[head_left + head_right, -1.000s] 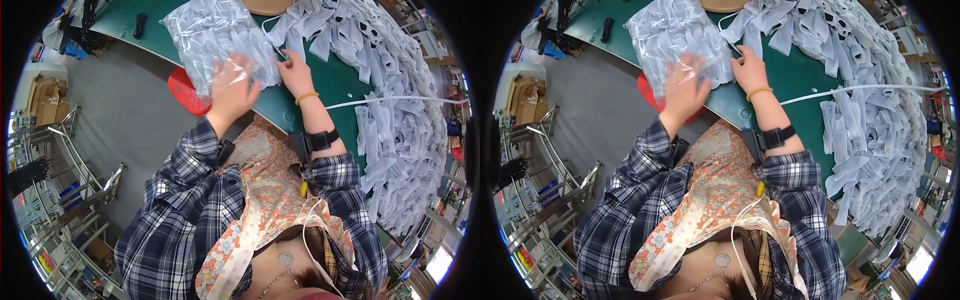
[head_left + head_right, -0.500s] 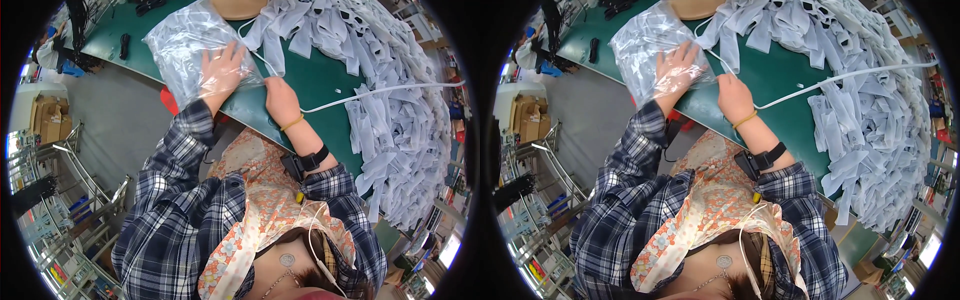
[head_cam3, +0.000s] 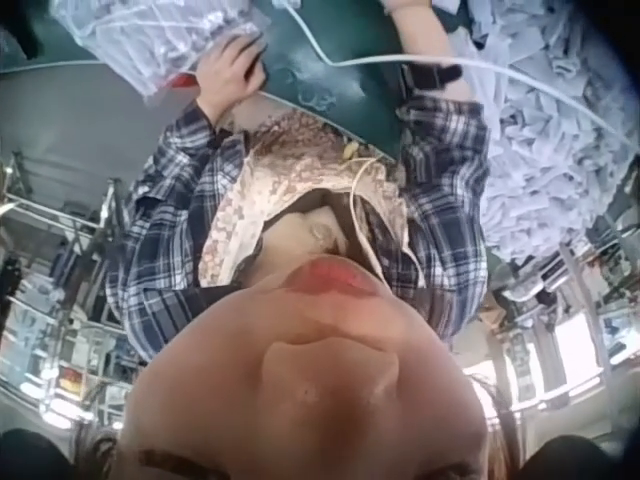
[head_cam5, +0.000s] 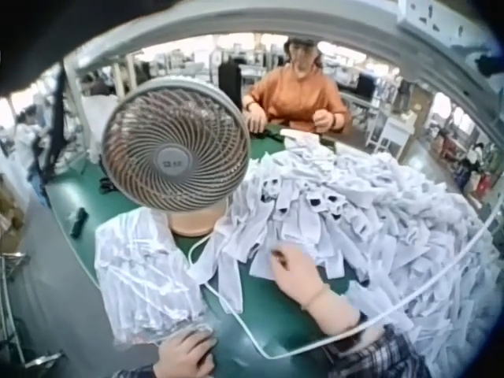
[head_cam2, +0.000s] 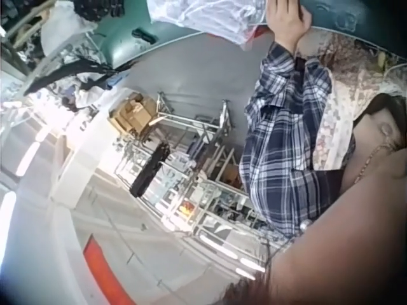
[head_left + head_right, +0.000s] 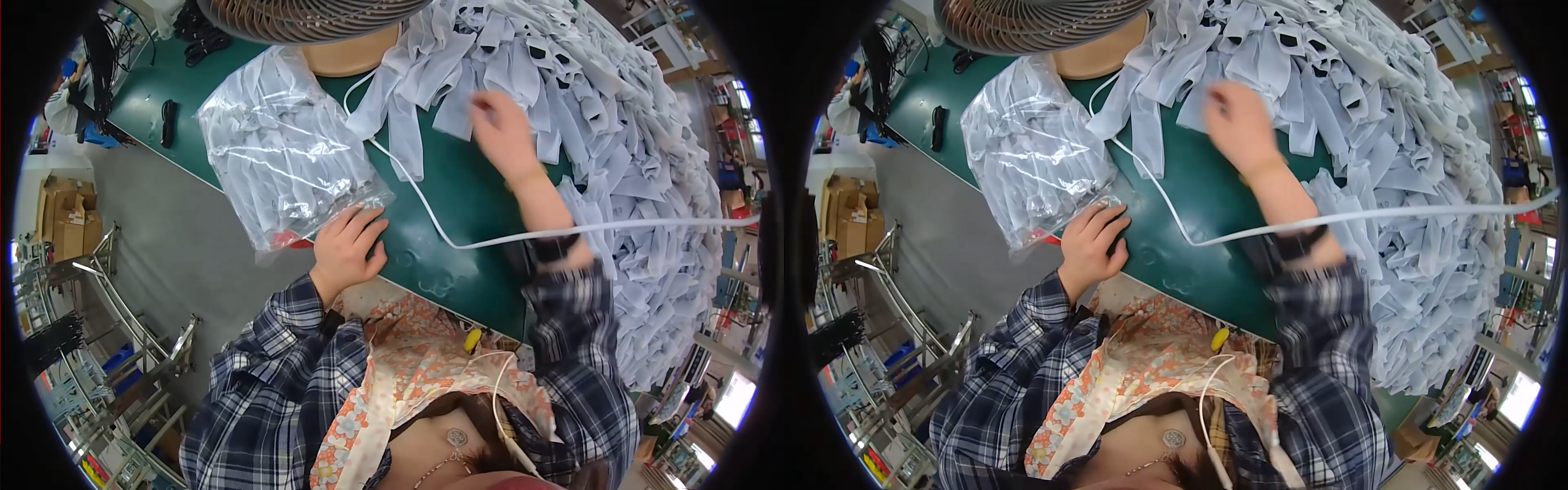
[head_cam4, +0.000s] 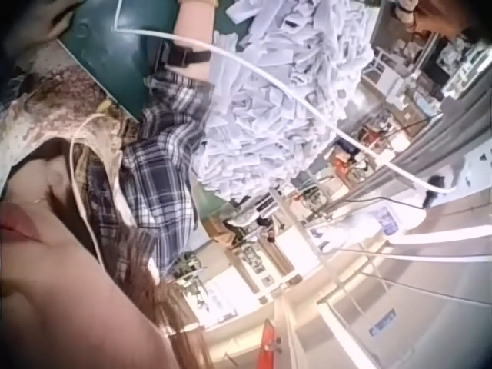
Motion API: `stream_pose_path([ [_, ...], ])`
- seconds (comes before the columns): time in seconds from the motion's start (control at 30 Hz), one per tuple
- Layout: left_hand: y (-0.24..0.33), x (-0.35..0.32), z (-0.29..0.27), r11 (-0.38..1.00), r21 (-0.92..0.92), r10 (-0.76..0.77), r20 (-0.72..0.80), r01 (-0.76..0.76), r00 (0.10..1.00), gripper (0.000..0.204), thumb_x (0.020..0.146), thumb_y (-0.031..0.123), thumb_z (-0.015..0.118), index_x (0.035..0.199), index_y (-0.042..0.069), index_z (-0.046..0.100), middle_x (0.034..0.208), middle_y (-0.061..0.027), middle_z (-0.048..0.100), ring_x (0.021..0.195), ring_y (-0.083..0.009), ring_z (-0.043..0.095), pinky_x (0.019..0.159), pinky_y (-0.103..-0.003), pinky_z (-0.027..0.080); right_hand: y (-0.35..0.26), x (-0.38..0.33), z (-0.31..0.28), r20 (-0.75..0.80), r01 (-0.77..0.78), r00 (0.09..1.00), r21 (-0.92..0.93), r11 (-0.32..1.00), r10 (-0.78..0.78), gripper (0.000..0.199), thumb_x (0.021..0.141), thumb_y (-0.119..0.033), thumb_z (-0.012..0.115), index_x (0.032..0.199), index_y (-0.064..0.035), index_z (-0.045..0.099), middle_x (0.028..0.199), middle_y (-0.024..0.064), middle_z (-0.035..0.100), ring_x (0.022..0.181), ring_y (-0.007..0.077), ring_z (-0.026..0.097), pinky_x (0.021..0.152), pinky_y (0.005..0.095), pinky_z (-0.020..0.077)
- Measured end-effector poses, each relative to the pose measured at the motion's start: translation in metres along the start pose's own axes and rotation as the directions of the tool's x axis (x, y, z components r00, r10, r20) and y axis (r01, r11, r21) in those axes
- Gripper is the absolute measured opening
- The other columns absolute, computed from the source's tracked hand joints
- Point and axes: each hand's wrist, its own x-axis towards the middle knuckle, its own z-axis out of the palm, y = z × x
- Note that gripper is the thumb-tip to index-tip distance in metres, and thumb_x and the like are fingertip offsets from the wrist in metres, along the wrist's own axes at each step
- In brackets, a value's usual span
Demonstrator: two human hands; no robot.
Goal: The person picks up a plastic bag, opens it, and places it on the table. They then pick up and fold white foam sleeves one at a time, place the stack into the plastic bag, and put the filled bag into a cardboard box.
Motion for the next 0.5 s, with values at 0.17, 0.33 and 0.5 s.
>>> stream_pose_path([
  [0.17, 0.005, -0.001, 0.0, 0.998, 0.012, -0.062, 0.036, 0.061, 0.997, 0.031, 0.062, 0.015, 0.061, 0.093, 0.011, 0.064, 0.1, -0.0064, 0.06, 0.09, -0.0262, 0.058, 0.08, -0.036, 0.047, -0.017, 0.05, 0.075, 0.165, 0.185, 0.975, -0.242, 0.952, -0.147, 0.034, 0.075, -0.035, 0.058, 0.099, -0.0105, 0.061, 0.104, 0.0093, 0.058, 0.1, 0.0294, 0.053, 0.084, 0.0398, 0.0399],
  [0.33, 0.009, -0.002, 0.001, 0.997, 0.027, -0.077, 0.038, 0.076, 0.996, 0.032, 0.061, 0.015, 0.06, 0.093, 0.01, 0.063, 0.098, -0.0073, 0.059, 0.089, -0.028, 0.057, 0.08, -0.037, 0.046, -0.017, 0.023, 0.046, 0.282, 0.109, 0.959, -0.453, 0.885, 0.025, 0.037, 0.071, -0.04, 0.058, 0.101, -0.0192, 0.06, 0.11, 0.007, 0.052, 0.109, 0.0269, 0.046, 0.089, 0.0418, 0.0332],
  [0.5, 0.0, 0.002, 0.004, 0.998, 0.06, -0.019, -0.006, 0.02, 1.0, 0.031, 0.062, 0.013, 0.059, 0.092, 0.01, 0.063, 0.098, -0.0081, 0.059, 0.091, -0.0288, 0.056, 0.081, -0.038, 0.044, -0.009, -0.064, -0.008, 0.309, 0.197, 0.949, -0.426, 0.883, -0.063, 0.035, 0.069, -0.034, 0.059, 0.099, -0.017, 0.059, 0.106, 0.009, 0.051, 0.104, 0.0287, 0.048, 0.088, 0.0405, 0.0348],
])
